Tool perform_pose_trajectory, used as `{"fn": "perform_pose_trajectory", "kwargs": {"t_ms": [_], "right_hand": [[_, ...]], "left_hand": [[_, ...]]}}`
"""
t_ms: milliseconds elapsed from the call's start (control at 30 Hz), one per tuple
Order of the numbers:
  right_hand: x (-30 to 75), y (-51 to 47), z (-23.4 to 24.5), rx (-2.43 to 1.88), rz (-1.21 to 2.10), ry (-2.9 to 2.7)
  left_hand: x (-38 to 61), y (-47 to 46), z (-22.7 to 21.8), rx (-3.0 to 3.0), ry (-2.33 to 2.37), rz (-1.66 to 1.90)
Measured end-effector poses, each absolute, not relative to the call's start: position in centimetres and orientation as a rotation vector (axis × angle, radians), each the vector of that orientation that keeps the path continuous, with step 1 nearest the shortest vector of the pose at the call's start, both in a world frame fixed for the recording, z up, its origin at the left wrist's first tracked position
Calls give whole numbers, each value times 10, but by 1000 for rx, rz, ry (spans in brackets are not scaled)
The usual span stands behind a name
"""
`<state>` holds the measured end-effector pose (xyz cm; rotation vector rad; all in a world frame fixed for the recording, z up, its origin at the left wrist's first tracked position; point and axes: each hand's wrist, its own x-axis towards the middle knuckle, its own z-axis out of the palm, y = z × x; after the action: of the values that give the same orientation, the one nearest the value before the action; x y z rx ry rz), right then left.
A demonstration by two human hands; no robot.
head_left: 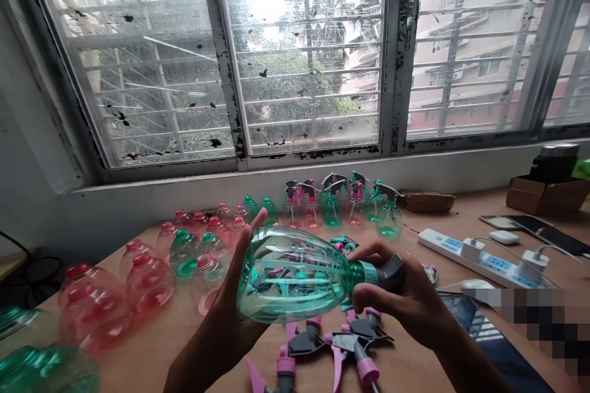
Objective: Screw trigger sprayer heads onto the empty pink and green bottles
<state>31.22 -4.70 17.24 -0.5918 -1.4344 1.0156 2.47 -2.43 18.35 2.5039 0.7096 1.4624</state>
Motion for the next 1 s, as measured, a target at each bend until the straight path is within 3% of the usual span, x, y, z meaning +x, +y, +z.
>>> {"fn": "perform_pose_trajectory", "kwargs": {"t_ms": [233,500,733,1000], "right_hand": [[310,-50,175,-742,841,-1472],[306,-60,188,-698,1043,-1340],[307,-55,180,-765,919,-1403],[308,-57,184,-716,1000,-1367]], "left_hand": [[24,-29,187,2414,898,1381],[26,-24,183,2512,691,1451],[23,-27,187,2525,977,1315],[24,-23,183,2511,737,1428]]}}
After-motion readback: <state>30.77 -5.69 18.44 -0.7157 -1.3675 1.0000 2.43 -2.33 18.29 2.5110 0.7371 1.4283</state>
